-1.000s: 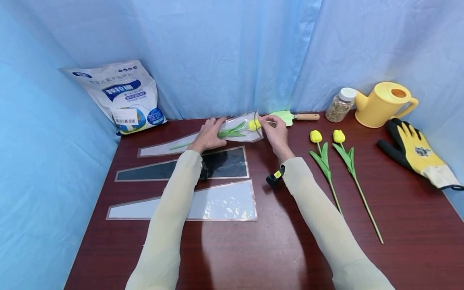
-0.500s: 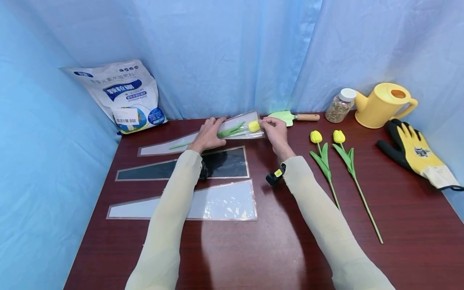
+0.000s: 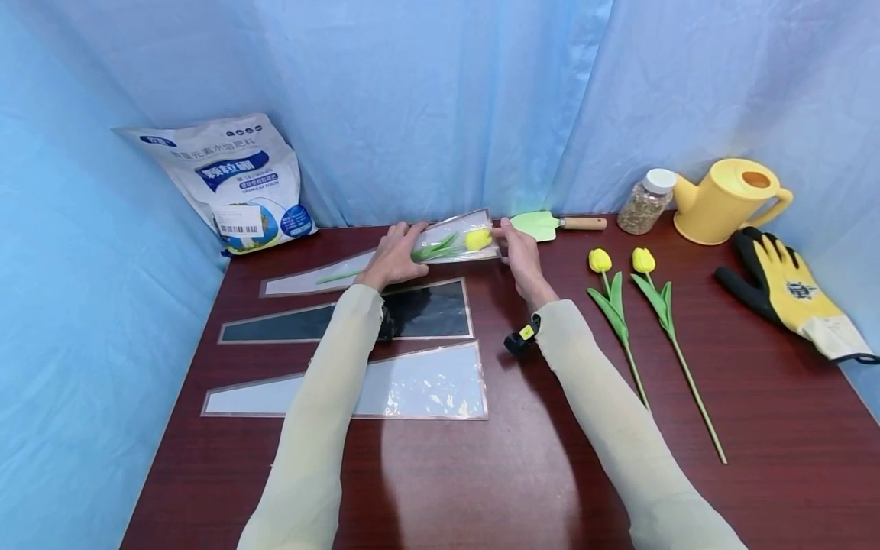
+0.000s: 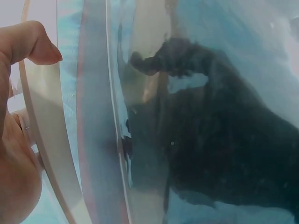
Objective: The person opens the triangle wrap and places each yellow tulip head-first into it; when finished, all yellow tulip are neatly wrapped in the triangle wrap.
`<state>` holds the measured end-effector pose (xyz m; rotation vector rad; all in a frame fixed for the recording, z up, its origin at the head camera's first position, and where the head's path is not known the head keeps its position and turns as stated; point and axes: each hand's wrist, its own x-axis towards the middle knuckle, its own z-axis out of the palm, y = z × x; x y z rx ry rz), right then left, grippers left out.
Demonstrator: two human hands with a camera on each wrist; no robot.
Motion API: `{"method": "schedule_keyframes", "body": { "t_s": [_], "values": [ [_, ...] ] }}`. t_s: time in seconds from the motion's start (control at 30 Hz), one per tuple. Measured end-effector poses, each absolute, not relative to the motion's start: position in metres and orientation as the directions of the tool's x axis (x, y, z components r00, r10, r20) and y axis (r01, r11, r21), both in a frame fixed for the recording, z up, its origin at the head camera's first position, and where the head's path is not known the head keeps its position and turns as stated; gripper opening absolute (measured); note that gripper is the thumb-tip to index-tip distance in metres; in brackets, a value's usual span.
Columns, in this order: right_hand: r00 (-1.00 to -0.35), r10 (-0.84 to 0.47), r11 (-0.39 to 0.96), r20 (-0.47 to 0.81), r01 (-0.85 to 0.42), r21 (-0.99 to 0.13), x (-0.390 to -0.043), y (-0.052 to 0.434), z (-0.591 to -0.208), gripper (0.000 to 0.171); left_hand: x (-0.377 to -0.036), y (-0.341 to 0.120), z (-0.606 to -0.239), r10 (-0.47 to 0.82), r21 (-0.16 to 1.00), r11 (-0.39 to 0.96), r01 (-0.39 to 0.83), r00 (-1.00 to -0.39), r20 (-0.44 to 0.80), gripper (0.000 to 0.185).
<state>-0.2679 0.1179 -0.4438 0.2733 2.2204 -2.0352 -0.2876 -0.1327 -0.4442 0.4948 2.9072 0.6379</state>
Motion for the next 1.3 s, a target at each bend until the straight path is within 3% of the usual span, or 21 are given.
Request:
{"method": "schedule_keyframes", "body": {
  "t_s": [0.5,0.67,0.87,1.1,1.3],
  "values": [
    [-0.970,-0.073,0.100,-0.231,0.224,-0.970,-0.268,0.109,-0.449,0.070,-0.291,-0.136,-0.446,0.337,0.398,0.871,0.287,-0.940,-0.060,0.084],
    [-0.971,-0.061,0.143,-0.231,0.220,-0.965,-0.271,0.109,-0.450,0.054,-0.293,-0.142,-0.446,0.335,0.398,0.873,0.283,-0.940,-0.067,0.085],
    [-0.974,0.009,0.338,-0.225,0.215,-0.916,-0.278,0.108,-0.457,0.029,-0.296,-0.157,-0.447,0.319,0.394,0.880,0.264,-0.944,-0.081,0.085],
    [-0.981,-0.005,0.499,-0.192,0.164,-0.851,-0.283,0.102,-0.460,0.024,-0.298,-0.167,-0.447,0.322,0.379,0.889,0.257,-0.940,-0.117,0.088],
    [-0.989,-0.037,0.561,-0.141,0.096,-0.822,-0.281,0.098,-0.463,0.023,-0.299,-0.170,-0.446,0.324,0.393,0.888,0.241,-0.932,-0.162,0.090]
  ]
}}
